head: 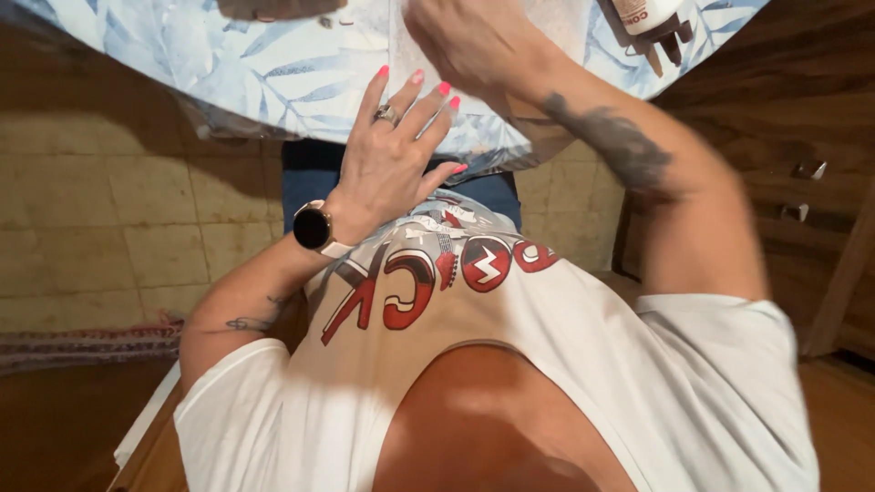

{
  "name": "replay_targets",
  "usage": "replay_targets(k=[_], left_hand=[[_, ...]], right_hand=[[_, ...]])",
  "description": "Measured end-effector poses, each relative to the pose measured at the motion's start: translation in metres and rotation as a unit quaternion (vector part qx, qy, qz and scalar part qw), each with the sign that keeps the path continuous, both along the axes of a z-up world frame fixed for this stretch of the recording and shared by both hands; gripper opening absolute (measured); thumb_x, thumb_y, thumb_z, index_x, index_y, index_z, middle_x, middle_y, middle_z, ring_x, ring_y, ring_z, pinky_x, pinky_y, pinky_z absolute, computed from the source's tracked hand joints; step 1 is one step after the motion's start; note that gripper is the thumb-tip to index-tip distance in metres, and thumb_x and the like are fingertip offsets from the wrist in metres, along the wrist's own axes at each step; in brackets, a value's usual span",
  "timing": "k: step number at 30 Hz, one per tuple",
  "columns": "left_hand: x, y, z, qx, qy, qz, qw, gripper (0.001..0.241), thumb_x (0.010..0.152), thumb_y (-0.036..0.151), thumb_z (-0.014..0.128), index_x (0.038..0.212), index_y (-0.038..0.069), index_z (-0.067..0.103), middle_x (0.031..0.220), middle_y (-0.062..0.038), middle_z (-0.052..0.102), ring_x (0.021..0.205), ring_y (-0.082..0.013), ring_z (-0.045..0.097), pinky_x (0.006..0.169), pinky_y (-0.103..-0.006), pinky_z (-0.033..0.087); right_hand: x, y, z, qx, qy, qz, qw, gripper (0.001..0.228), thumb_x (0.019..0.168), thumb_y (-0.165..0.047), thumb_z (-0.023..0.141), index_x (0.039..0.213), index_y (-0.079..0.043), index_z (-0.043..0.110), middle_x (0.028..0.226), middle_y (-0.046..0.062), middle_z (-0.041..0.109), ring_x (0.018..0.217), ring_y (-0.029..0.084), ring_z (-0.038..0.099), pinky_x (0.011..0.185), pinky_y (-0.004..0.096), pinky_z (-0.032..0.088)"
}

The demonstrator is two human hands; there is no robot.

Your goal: Gluing small flower-shaped cutouts onto a cylindrical container to decorate it.

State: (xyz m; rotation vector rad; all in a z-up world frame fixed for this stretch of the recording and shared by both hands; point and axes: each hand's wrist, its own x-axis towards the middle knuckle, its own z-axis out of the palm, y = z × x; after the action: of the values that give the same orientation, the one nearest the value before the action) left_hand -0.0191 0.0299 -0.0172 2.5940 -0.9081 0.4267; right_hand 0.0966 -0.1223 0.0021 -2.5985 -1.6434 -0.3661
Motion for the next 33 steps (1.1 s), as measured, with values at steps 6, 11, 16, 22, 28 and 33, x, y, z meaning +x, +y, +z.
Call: replay_targets(k=[6,11,16,22,28,33], left_hand=[[0.001,0.0,0.002,-0.002,-0.019,0.002,1.0,0.055,0.083,0.056,0.059,0.11,0.007,0.057,0.109,-0.007,0.057,0.11,-0.0268,0.049,0.103,-0.0452,0.018],[0.01,-0.009,0.016,-0.074,-0.026,0.015,0.997,0.037,0.083,0.032,0.067,0.107,0.005,0.059,0.099,-0.007,0.063,0.096,-0.0244,0.059,0.102,-0.0443,0.019],[0.012,-0.023,0.025,-0.281,0.024,0.027,0.959,0.028,0.08,0.008,0.061,0.105,-0.002,0.052,0.091,-0.016,0.063,0.067,-0.0228,0.063,0.052,-0.0295,0.051],[0.011,-0.027,0.023,-0.319,0.023,0.013,0.947,0.024,0.08,0.002,0.059,0.103,0.001,0.053,0.081,-0.011,0.064,0.066,-0.0212,0.062,0.053,-0.03,0.049],[0.011,-0.029,0.018,-0.319,-0.002,0.027,0.947,0.022,0.079,0.003,0.062,0.099,0.001,0.054,0.083,-0.013,0.064,0.067,-0.0232,0.063,0.052,-0.0307,0.049],[0.008,-0.028,0.022,-0.286,-0.016,0.018,0.958,0.018,0.082,0.006,0.059,0.098,0.0,0.054,0.077,-0.011,0.063,0.058,-0.0191,0.059,0.046,-0.0282,0.047]], right_hand=[[-0.009,-0.084,0.055,-0.352,-0.057,0.238,0.903,0.012,0.086,-0.01,0.045,0.074,-0.012,0.046,0.067,-0.001,0.047,0.062,0.01,0.049,0.06,0.024,0.046],[-0.004,-0.103,0.051,-0.469,-0.118,0.183,0.856,0.012,0.073,-0.021,0.047,0.065,-0.016,0.054,0.086,-0.002,0.05,0.078,0.014,0.046,0.066,0.022,0.04],[-0.052,-0.049,0.038,0.127,0.407,-0.012,0.905,0.031,0.095,-0.022,0.021,0.08,-0.002,0.038,0.068,0.009,0.04,0.054,0.02,0.039,0.047,0.03,0.036],[-0.058,-0.044,0.045,0.157,0.425,-0.037,0.891,0.03,0.096,-0.021,0.024,0.076,-0.001,0.035,0.067,0.009,0.036,0.056,0.022,0.035,0.053,0.031,0.03],[-0.066,-0.045,0.037,0.233,0.434,-0.107,0.864,0.037,0.096,-0.027,0.028,0.075,0.0,0.044,0.065,0.005,0.041,0.056,0.014,0.039,0.052,0.026,0.031],[-0.07,-0.047,0.034,0.233,0.406,-0.114,0.876,0.031,0.096,-0.019,0.036,0.075,0.0,0.046,0.063,0.006,0.042,0.055,0.015,0.038,0.05,0.026,0.031]])
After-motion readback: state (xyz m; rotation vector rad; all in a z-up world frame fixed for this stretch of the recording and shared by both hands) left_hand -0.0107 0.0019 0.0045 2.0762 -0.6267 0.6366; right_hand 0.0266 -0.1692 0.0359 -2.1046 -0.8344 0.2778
